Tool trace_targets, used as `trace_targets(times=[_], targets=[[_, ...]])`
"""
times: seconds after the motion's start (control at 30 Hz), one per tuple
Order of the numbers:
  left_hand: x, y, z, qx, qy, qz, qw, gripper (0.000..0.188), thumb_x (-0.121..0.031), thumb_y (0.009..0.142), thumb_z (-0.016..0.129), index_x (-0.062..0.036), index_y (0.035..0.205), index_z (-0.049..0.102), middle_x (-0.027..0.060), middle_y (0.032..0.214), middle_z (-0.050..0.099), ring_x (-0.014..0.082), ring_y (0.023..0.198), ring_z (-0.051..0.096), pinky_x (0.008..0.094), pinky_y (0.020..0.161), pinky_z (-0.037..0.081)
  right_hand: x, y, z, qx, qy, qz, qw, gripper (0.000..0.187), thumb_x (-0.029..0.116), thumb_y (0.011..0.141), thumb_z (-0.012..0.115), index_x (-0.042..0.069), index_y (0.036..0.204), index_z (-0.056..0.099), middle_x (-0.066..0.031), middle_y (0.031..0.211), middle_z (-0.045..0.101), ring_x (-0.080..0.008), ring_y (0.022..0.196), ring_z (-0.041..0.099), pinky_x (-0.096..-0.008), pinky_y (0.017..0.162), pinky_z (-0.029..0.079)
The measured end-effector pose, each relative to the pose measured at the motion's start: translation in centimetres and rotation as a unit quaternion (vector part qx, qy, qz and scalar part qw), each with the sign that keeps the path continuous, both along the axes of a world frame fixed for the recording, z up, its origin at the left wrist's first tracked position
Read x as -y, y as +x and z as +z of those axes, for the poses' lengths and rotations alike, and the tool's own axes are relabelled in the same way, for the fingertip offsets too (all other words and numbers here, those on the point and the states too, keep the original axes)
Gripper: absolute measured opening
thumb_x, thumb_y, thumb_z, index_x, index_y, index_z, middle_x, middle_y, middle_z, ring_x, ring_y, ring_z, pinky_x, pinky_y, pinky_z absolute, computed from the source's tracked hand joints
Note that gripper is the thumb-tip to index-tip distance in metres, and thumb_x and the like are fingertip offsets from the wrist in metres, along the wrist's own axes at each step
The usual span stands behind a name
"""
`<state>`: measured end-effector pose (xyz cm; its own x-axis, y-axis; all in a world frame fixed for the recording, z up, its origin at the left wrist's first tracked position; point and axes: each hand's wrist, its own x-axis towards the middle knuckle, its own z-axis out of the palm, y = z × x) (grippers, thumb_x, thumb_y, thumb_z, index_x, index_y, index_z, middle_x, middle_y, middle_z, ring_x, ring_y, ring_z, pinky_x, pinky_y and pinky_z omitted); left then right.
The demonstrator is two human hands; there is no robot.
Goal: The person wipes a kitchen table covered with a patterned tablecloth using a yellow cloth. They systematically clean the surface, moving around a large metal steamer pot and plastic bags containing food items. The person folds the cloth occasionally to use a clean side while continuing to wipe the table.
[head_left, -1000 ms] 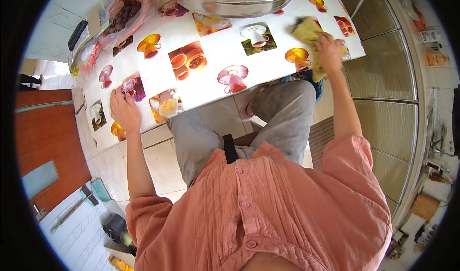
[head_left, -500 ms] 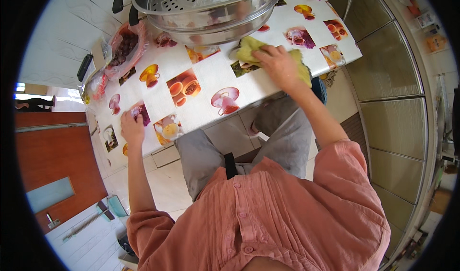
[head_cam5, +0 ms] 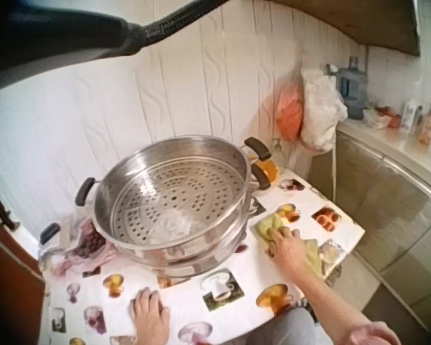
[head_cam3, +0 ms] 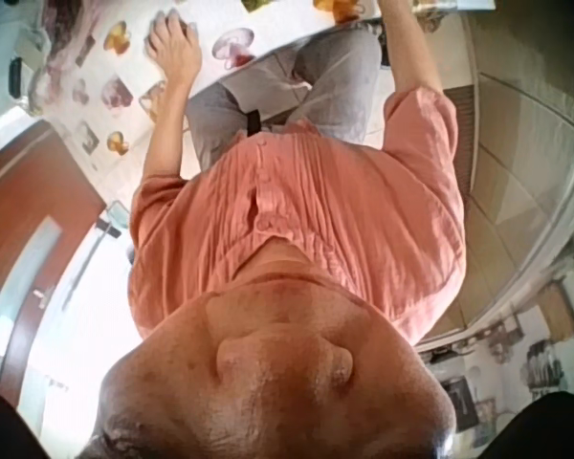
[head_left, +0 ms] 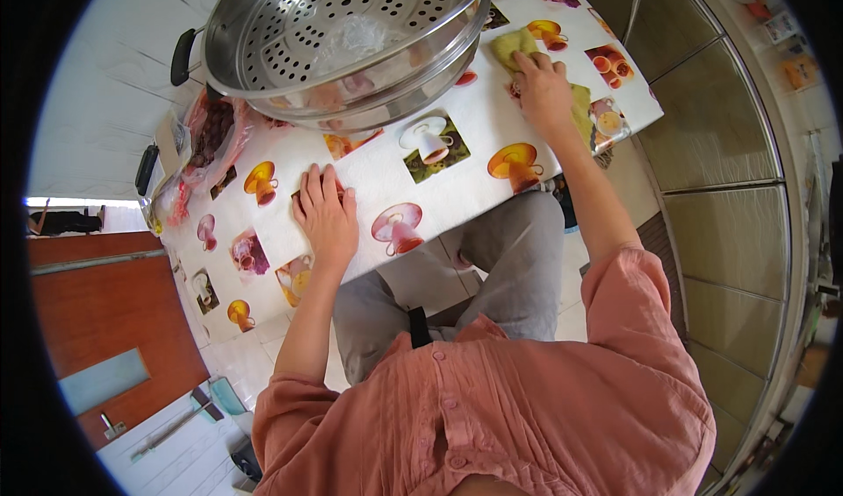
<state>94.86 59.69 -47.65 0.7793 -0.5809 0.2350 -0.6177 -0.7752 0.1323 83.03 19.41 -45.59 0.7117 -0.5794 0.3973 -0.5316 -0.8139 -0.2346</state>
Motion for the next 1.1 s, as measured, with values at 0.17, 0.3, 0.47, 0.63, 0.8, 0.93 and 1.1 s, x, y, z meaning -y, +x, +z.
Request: trace_targets(times=[0.17, 0.3, 0.47, 0.63, 0.8, 0.93, 1.1], targets=[[0.7, -0.4, 0.9, -0.017, 0.012, 0.002, 1.0, 0.057, -0.032, 0.101, 0.057, -0.0072, 0.152, 0.046, 0.0145, 0.162, 0.039, 0.0348, 0.152, 0.031, 0.0587, 0.124, 0.018, 2.2, 5.9, -1.6, 0.037, -0.027, 0.04, 0.998, 0.044, 0.012, 0.091, 0.065, 0.02, 0.134, 0.069, -0.0072, 0.124, 0.067, -0.0353, 0.107, 0.061, -0.045, 0.09, 0.056], [0.7, -0.3, 1.3, -0.025, 0.006, -0.004, 1.0, 0.057, -0.032, 0.101, 0.057, -0.0073, 0.151, 0.046, 0.0151, 0.162, 0.039, 0.0359, 0.152, 0.031, 0.0587, 0.123, 0.019, 4.6, 10.4, -1.4, 0.036, -0.036, 0.07, 0.996, 0.041, 0.008, 0.09, 0.061, 0.018, 0.129, 0.071, -0.0053, 0.124, 0.066, -0.0342, 0.112, 0.06, -0.0457, 0.09, 0.057], [0.9, -0.1, 1.6, -0.031, 0.001, -0.005, 1.0, 0.057, -0.032, 0.1, 0.057, -0.0071, 0.151, 0.046, 0.0157, 0.162, 0.039, 0.0362, 0.152, 0.031, 0.0571, 0.123, 0.018, 6.7, 12.6, -0.9, 0.0, -0.015, 0.081, 0.997, 0.037, 0.012, 0.091, 0.063, 0.022, 0.126, 0.072, -0.0032, 0.125, 0.067, -0.033, 0.113, 0.061, -0.0455, 0.091, 0.057], [0.9, -0.1, 1.8, -0.035, 0.009, -0.004, 0.999, 0.057, -0.03, 0.1, 0.057, -0.0065, 0.151, 0.047, 0.0162, 0.162, 0.039, 0.0364, 0.151, 0.032, 0.0559, 0.123, 0.018, 11.1, 7.5, -1.0, -0.004, -0.042, 0.118, 0.992, 0.033, 0.019, 0.095, 0.067, 0.021, 0.127, 0.072, -0.0023, 0.127, 0.069, -0.0321, 0.11, 0.063, -0.0443, 0.091, 0.058], [1.2, -0.1, 1.8, -0.039, 0.011, -0.004, 0.999, 0.057, -0.028, 0.1, 0.058, -0.0057, 0.151, 0.047, 0.0174, 0.162, 0.038, 0.0379, 0.151, 0.031, 0.0563, 0.123, 0.018, 18.5, 2.8, -1.3, 0.0, -0.059, 0.029, 0.998, 0.031, 0.018, 0.098, 0.065, 0.016, 0.128, 0.073, -0.0062, 0.127, 0.069, -0.0345, 0.107, 0.064, -0.0446, 0.093, 0.056], [1.1, -0.1, 1.7, -0.044, 0.022, -0.001, 0.999, 0.057, -0.028, 0.099, 0.058, -0.0044, 0.15, 0.047, 0.0205, 0.161, 0.038, 0.0393, 0.151, 0.031, 0.0578, 0.122, 0.019, 22.5, 5.2, -2.7, -0.013, -0.123, -0.011, 0.992, 0.034, 0.016, 0.098, 0.065, 0.015, 0.132, 0.071, -0.0109, 0.128, 0.068, -0.0385, 0.106, 0.064, -0.0467, 0.094, 0.056], [1.1, 0.1, 1.8, -0.035, 0.009, -0.015, 0.999, 0.055, -0.031, 0.098, 0.058, -0.0011, 0.143, 0.05, 0.026, 0.143, 0.048, 0.0463, 0.135, 0.041, 0.0604, 0.119, 0.023, 27.7, 8.1, -3.5, -0.058, -0.116, -0.069, 0.989, 0.037, 0.029, 0.103, 0.058, 0.021, 0.139, 0.063, -0.0098, 0.135, 0.062, -0.0394, 0.121, 0.059, -0.0523, 0.096, 0.057]])
